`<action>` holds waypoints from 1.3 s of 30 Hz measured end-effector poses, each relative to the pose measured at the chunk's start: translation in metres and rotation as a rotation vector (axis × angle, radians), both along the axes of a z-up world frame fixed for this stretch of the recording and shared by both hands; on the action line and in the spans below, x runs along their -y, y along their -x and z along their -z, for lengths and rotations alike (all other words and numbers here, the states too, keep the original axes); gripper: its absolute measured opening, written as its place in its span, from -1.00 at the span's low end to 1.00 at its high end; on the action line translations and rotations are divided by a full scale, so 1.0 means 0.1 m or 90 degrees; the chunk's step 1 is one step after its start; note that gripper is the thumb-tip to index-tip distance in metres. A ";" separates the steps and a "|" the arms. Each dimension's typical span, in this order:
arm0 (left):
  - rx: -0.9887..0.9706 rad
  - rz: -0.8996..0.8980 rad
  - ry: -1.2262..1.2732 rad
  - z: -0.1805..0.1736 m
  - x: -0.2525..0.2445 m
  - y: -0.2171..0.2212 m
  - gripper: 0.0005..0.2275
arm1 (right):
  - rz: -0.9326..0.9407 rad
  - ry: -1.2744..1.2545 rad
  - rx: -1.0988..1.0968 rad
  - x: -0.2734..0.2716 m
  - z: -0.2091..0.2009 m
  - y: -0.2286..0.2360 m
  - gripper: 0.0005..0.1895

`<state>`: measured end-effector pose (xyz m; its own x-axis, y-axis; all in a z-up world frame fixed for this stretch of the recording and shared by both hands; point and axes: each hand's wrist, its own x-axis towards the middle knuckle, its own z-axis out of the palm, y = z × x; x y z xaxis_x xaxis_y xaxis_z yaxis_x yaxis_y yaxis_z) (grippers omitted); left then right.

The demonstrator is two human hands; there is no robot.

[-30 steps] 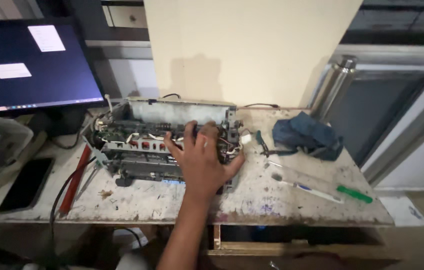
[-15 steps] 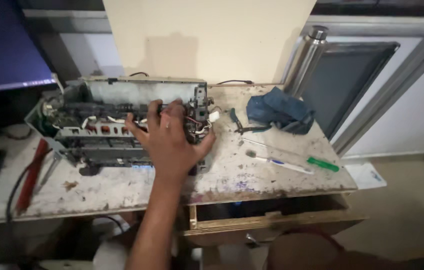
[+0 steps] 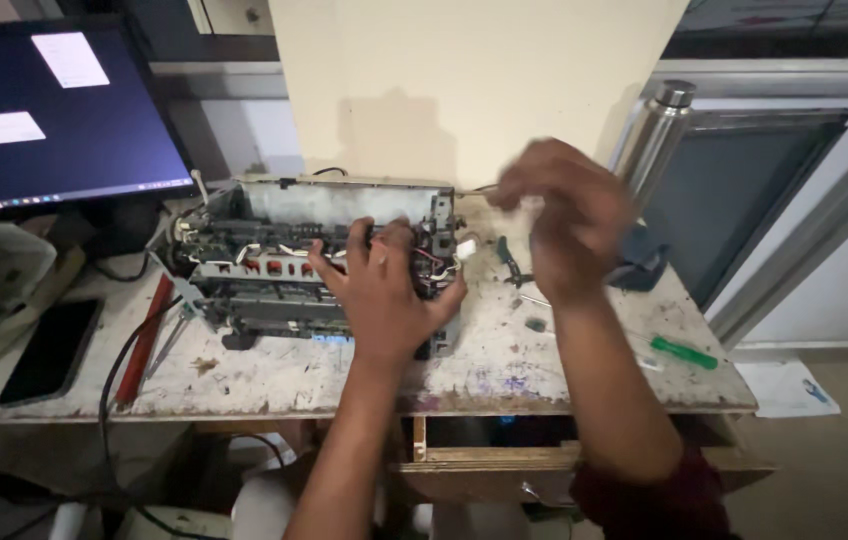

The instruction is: The person uses a green screwdriver to loosen and remove screws from a disassembled electronic device on a workbench. They then wipe the interior with a white cloth and adjust internal wires and components by hand.

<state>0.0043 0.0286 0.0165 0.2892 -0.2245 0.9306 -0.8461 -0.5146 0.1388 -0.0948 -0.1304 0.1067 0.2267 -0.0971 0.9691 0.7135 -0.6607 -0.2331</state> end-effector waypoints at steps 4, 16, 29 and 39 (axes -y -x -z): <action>0.014 0.011 0.008 -0.01 0.00 0.00 -0.34 | 0.067 -0.073 -0.151 0.42 0.50 -0.64 -0.76; 0.008 0.000 0.008 -0.03 -0.01 0.03 -0.41 | -0.311 -0.358 -0.339 0.79 1.42 -1.21 -0.75; 0.003 -0.008 0.011 -0.08 0.00 0.08 -0.43 | -0.143 -0.289 -0.278 0.55 1.17 -1.09 -0.83; -0.010 -0.001 0.016 -0.09 0.00 0.07 -0.46 | -0.250 -0.406 -0.422 0.75 1.32 -1.33 -0.86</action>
<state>-0.0031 0.0291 0.0256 0.3038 -0.2004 0.9314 -0.8431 -0.5118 0.1648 0.0387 -0.2056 -0.0255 0.8305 -0.3576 0.4271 0.4510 -0.0183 -0.8923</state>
